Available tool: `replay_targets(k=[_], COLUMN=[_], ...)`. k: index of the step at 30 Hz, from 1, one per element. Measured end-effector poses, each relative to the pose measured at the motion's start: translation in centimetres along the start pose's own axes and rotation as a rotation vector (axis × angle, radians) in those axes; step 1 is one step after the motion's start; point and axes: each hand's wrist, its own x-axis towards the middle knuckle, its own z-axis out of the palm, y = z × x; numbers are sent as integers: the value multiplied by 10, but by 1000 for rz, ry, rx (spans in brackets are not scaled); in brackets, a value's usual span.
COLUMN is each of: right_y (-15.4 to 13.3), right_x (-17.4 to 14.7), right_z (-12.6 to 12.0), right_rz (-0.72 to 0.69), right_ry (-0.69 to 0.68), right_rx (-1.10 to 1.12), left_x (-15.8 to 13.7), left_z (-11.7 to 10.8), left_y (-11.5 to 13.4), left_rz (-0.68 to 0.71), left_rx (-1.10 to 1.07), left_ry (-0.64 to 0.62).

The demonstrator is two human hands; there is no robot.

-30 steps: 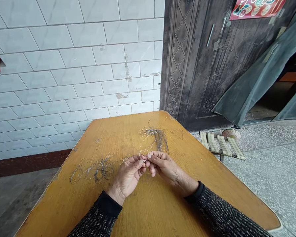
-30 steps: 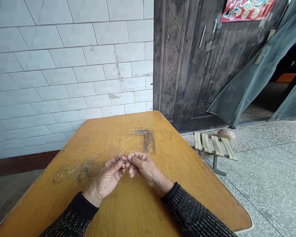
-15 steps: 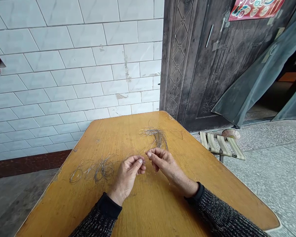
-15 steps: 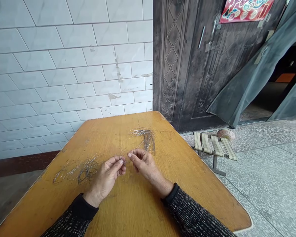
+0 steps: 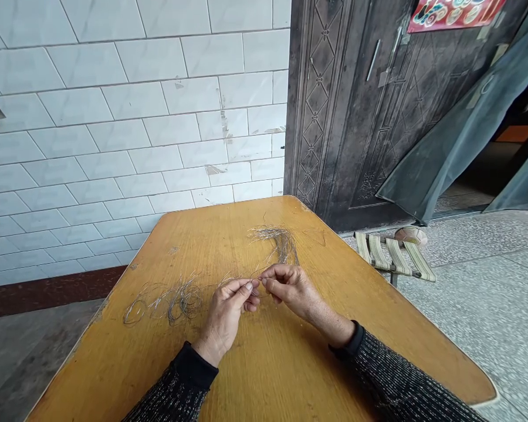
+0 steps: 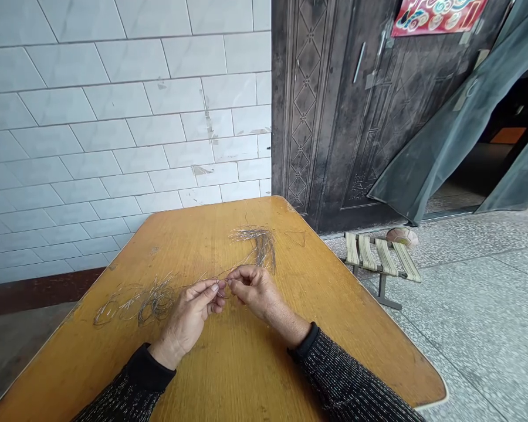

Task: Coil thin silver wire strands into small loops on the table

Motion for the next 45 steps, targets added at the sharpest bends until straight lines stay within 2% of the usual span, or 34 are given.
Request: replay_targets(k=[5,9,15,19,23,25,29,31,34,38,41,43,45], right_y=[5,5,1,3,2,-1,-10,-12,-15,-22,-26,-26,-22], right_x=[-1,-1,-2,-2,-2,-3,-7,-10,-12,-16,-18,-18,-16], right_z=[-2,-2,-2,-3,-4,-5,-7,-6,-3,2,2,1,0], right_rz=[-62,-45,-61,-86,-86,-152,-402,-351,-195,-188,-290,-452,-639], right_ry=[-66,-42,-57,-74,-81,-39,91,53,-22,65,145,183,162], right_rx=[-113,-125,-127,-132,-192,-306,-587,-548,-328,-57,-23,-196,-505], left_x=[1,0,1,3,2,2,0,0,1,2,5,5,5], left_z=[-1,-1,-3,-6,-6,-6,-4,-3,-2,-2,-4,-4,-4], left_y=[4,9,10,8,9,9,9,10,10,10,8,7,7], left_rz=[-70,-103,-220,-281,-275,-250,-186,-131,-60,11,61,93,122], left_rx=[-54,-88,-284,-356,-344,-310,-200,-120,9,110,158,221,298], left_ry=[-21,-58,-139,-146,-145,-126,-70,-29,22,64,118,130,123])
